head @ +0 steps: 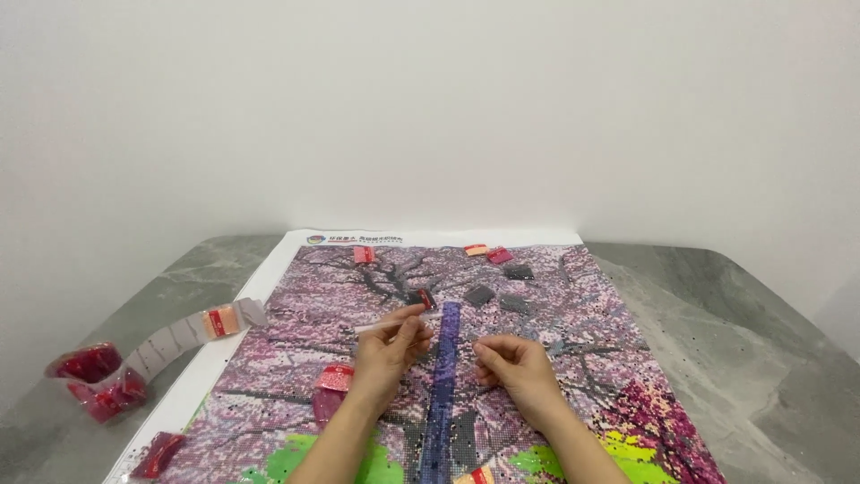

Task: A person performs diamond painting by using a specialized pen tool to place small resin diamonds onto a sticky patterned canvas and a ruler to align them.

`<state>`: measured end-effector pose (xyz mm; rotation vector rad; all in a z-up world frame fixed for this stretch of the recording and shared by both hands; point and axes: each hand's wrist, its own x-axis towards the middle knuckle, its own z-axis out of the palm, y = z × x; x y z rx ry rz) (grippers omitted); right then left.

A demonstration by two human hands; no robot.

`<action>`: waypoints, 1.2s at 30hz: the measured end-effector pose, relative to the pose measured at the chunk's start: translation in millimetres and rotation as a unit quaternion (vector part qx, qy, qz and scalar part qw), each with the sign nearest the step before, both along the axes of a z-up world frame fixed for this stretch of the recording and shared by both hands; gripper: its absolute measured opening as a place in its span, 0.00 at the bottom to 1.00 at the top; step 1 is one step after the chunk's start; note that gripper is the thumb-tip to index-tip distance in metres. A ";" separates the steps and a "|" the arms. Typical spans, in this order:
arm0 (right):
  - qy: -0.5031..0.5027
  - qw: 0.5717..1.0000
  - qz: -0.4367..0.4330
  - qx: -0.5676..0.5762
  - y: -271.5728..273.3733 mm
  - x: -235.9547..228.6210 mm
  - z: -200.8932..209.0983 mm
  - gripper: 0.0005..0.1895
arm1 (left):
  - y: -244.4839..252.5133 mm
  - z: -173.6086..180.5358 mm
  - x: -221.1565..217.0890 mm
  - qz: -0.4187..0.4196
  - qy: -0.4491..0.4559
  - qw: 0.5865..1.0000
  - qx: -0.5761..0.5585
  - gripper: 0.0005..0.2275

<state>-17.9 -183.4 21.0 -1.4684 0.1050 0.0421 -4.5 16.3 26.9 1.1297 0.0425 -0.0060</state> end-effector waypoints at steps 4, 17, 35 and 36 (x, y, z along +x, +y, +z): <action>0.019 0.999 0.000 -0.047 2.9 -11.3 12.2 0.07 | -10.9 10.0 -12.8 -0.027 0.042 0.999 0.017 0.15; -0.066 0.998 0.013 0.002 -3.4 -0.8 -10.9 0.17 | 90.8 23.2 28.2 0.143 -0.089 0.982 -0.084 0.14; -0.045 0.998 0.023 0.025 -6.6 6.7 -13.5 0.16 | 139.3 21.6 65.3 0.121 -0.139 0.983 0.003 0.15; -0.048 0.998 0.025 0.026 -5.8 7.1 -16.9 0.16 | 131.4 19.5 64.1 0.105 -0.140 0.985 -0.002 0.16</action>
